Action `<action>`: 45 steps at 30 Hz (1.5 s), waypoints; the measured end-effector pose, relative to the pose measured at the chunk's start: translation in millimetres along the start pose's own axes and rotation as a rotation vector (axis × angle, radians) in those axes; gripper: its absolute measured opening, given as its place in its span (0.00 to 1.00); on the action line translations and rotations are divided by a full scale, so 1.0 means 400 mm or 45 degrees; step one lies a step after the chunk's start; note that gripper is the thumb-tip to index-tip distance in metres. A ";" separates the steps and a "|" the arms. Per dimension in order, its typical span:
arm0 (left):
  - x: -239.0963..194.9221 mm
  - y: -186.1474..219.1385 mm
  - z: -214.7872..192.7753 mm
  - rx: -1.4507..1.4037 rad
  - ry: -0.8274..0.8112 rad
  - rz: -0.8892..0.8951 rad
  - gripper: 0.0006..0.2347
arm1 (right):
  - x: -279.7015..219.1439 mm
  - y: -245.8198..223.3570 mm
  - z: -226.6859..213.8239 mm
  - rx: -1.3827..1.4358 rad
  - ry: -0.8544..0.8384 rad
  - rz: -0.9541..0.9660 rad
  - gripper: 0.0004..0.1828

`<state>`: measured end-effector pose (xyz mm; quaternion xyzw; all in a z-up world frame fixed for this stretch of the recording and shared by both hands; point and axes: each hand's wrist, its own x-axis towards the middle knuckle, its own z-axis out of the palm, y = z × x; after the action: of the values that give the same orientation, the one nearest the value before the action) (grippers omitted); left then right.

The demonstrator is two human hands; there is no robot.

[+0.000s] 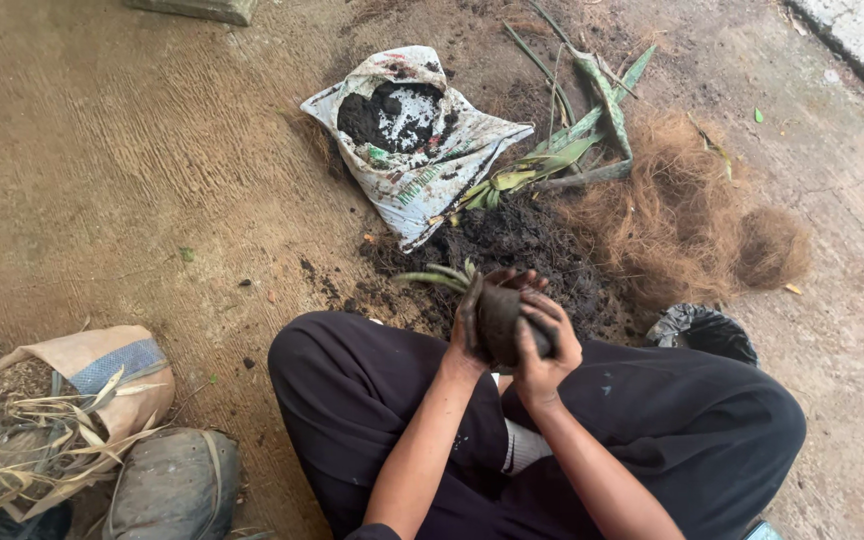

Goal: The person sits on the floor and repeatedly packs a dark soil mixture around a coconut seedling with a sprout. They use both hands to press and shape the soil into a compact ball around the base of the seedling.

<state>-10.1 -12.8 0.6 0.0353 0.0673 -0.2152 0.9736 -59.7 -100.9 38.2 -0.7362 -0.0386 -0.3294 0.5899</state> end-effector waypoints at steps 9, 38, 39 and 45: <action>0.018 -0.009 -0.066 -0.164 -0.002 0.086 0.11 | 0.000 0.009 -0.002 -0.462 -0.158 -0.495 0.23; 0.013 0.010 -0.065 -0.006 0.247 0.097 0.11 | 0.068 -0.078 -0.030 -0.372 -0.329 -0.261 0.36; 0.011 0.005 -0.063 -0.045 0.221 0.093 0.10 | 0.067 -0.080 -0.031 -0.409 -0.277 -0.273 0.35; 0.008 -0.019 -0.087 -0.112 0.093 -0.064 0.09 | 0.074 -0.067 -0.002 -0.431 -0.380 -0.131 0.30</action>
<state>-14.6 -17.6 -34.3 -0.0015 0.1133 -0.2351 0.9654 -48.8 -103.4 76.8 -0.8622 -0.1073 -0.2483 0.4283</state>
